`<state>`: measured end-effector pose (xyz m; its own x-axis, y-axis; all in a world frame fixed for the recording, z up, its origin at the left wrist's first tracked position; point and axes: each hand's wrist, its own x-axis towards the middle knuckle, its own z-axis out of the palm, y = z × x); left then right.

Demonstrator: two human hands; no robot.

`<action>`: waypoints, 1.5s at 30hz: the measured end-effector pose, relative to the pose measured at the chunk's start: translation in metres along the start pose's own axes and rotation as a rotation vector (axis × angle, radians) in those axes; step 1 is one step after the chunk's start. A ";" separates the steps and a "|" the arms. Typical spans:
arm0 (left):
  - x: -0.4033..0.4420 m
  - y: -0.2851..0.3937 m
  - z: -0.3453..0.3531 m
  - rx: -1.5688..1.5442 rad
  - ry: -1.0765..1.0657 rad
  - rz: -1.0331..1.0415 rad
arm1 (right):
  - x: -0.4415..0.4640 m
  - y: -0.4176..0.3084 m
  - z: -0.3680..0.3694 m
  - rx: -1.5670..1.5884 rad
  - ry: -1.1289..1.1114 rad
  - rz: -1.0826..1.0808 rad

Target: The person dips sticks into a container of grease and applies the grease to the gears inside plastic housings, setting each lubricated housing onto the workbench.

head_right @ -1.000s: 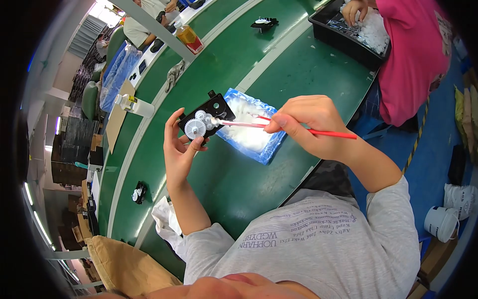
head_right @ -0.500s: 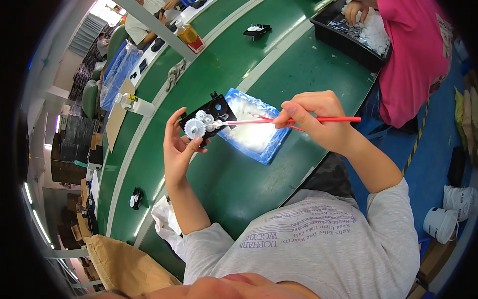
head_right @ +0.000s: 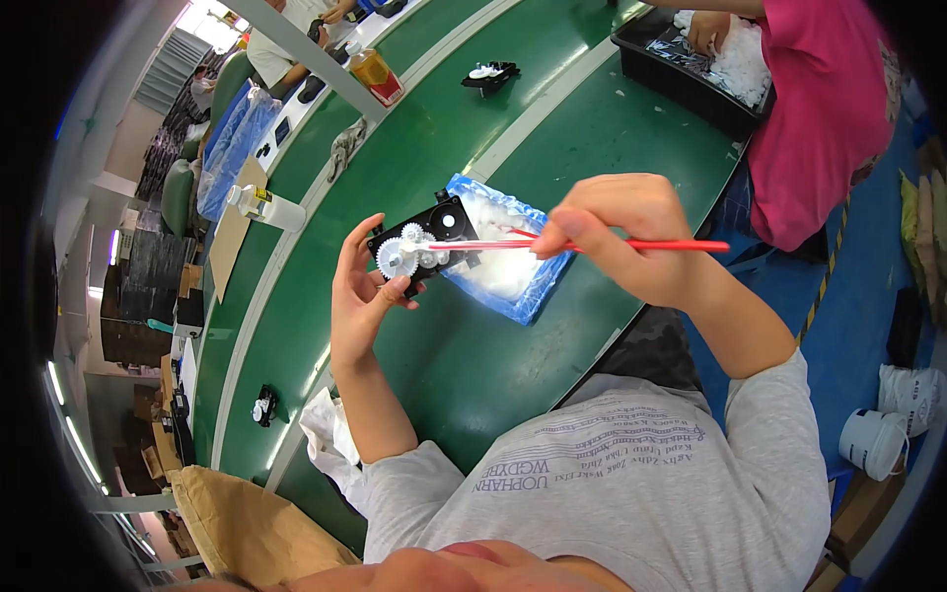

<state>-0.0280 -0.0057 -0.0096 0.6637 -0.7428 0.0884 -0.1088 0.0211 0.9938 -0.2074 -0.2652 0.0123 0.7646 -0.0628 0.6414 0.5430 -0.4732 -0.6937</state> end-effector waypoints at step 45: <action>-0.005 0.009 -0.012 0.033 0.070 0.053 | -0.010 -0.004 -0.003 -0.126 -0.012 0.039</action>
<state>-0.0230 0.0062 -0.0004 0.7065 -0.6924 0.1460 -0.1682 0.0361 0.9851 -0.2185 -0.2650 0.0099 0.7886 -0.0731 0.6105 0.4656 -0.5776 -0.6706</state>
